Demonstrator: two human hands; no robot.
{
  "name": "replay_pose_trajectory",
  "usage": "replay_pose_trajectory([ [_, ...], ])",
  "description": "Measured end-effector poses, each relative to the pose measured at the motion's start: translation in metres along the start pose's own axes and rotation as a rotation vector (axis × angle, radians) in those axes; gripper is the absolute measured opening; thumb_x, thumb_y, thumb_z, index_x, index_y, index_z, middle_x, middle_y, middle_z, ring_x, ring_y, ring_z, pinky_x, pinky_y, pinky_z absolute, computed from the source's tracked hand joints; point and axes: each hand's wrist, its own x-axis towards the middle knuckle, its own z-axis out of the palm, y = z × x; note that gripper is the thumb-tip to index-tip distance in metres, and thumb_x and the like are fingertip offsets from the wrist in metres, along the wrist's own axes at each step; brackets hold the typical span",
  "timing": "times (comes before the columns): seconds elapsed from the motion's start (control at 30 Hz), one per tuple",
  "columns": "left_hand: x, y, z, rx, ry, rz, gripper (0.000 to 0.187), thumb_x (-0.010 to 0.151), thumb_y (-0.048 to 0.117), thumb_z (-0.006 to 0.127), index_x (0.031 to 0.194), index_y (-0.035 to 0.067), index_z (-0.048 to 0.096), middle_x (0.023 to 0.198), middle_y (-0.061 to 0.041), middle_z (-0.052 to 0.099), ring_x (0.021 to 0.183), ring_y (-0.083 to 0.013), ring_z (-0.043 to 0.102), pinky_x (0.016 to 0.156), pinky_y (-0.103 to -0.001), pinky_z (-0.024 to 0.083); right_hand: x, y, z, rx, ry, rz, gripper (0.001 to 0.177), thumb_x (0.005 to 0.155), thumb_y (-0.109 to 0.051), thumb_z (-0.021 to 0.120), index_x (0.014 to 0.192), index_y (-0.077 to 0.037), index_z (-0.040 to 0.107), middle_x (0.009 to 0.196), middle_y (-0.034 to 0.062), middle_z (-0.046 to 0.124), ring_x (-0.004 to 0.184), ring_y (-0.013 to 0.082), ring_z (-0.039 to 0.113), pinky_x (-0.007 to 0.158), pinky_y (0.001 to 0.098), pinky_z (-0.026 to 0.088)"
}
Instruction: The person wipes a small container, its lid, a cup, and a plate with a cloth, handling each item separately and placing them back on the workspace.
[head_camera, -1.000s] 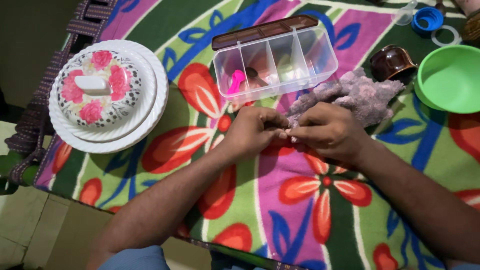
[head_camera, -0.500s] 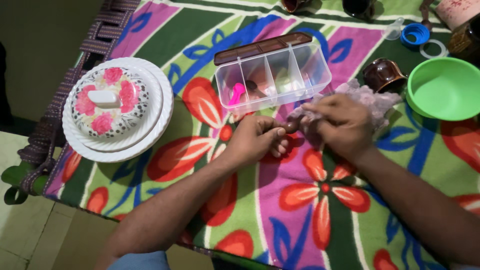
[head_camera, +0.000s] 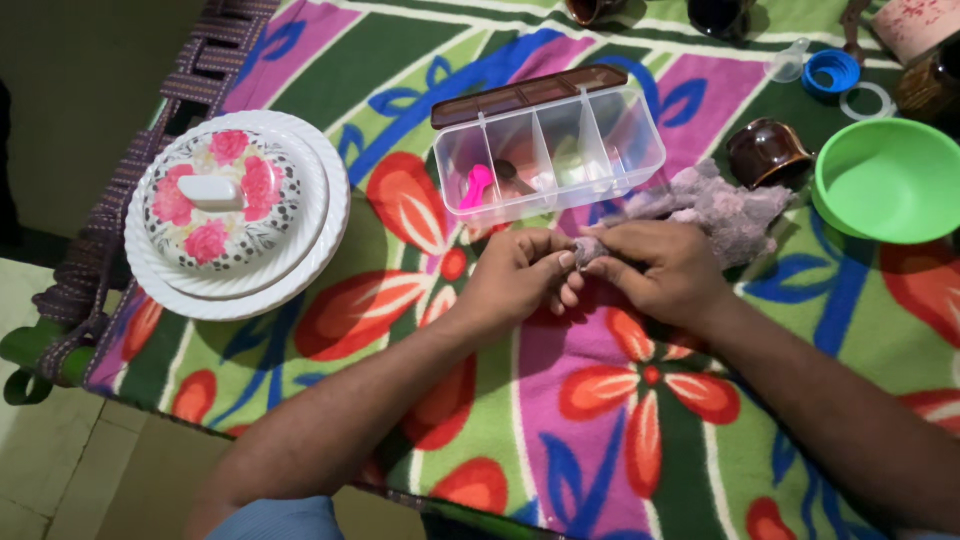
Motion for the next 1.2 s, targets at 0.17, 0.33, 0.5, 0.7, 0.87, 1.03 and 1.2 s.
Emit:
replay_pose_trajectory([
  [0.17,-0.004,0.007,0.012,0.057,0.069,-0.010,0.018,0.103,0.007,0.056,0.105,-0.006,0.069,0.076,-0.007,0.072,0.061,-0.0138,0.071,0.055,-0.028,0.060,0.000,0.001,0.000,0.053,-0.018,-0.006,0.032,0.084,-0.013,0.082,0.113,-0.002,0.075,0.101,0.0102,0.077,0.088,0.0198,0.077,0.079,0.0294,0.059],
  [0.33,-0.011,0.021,0.017,0.374,0.188,0.010,0.017,0.098,0.010,0.065,0.103,-0.003,0.074,0.078,-0.006,0.076,0.064,-0.0112,0.073,0.056,-0.027,0.061,-0.003,0.001,-0.001,0.164,-0.064,0.218,0.020,0.081,-0.012,0.083,0.094,0.001,0.075,0.083,0.0080,0.073,0.072,0.0161,0.067,0.067,0.0290,0.052],
  [0.5,-0.010,0.017,0.016,0.325,0.121,0.123,0.016,0.100,0.013,0.064,0.102,0.000,0.073,0.075,-0.008,0.074,0.064,-0.0105,0.071,0.058,-0.026,0.060,0.000,0.016,0.001,0.398,-0.061,0.253,0.015,0.096,-0.013,0.069,0.103,-0.001,0.073,0.096,0.0053,0.073,0.085,0.0092,0.068,0.076,0.0251,0.055],
  [0.7,-0.013,0.012,0.022,0.785,0.226,0.434,0.015,0.094,0.014,0.071,0.096,0.001,0.078,0.067,-0.007,0.072,0.056,-0.0119,0.068,0.054,-0.026,0.053,-0.001,0.010,0.003,0.119,-0.105,0.292,0.015,0.098,-0.014,0.069,0.103,-0.002,0.076,0.088,0.0096,0.075,0.079,0.0156,0.071,0.073,0.0295,0.056],
  [0.87,-0.003,0.015,0.012,0.253,0.150,-0.029,0.025,0.102,0.019,0.059,0.088,0.002,0.071,0.063,-0.003,0.068,0.048,-0.0093,0.062,0.041,-0.025,0.046,0.009,0.001,-0.007,0.164,-0.143,0.064,0.023,0.087,-0.012,0.076,0.109,-0.005,0.077,0.101,0.0113,0.079,0.091,0.0213,0.077,0.081,0.0317,0.060],
  [1.03,-0.006,0.013,0.012,0.346,0.135,0.015,0.027,0.103,0.022,0.061,0.087,0.002,0.071,0.061,-0.002,0.066,0.047,-0.0078,0.059,0.041,-0.024,0.045,0.003,-0.010,-0.004,0.047,-0.089,0.038,0.025,0.085,-0.013,0.076,0.109,-0.004,0.076,0.093,0.0100,0.077,0.079,0.0198,0.076,0.071,0.0316,0.059],
  [1.2,-0.007,0.006,0.022,0.449,0.134,0.068,0.024,0.101,0.022,0.063,0.090,0.003,0.073,0.059,-0.002,0.064,0.047,-0.0082,0.059,0.041,-0.025,0.046,-0.003,-0.001,0.006,0.029,-0.040,0.103,0.014,0.095,-0.014,0.068,0.099,-0.003,0.075,0.083,0.0103,0.072,0.071,0.0217,0.071,0.066,0.0335,0.054],
])
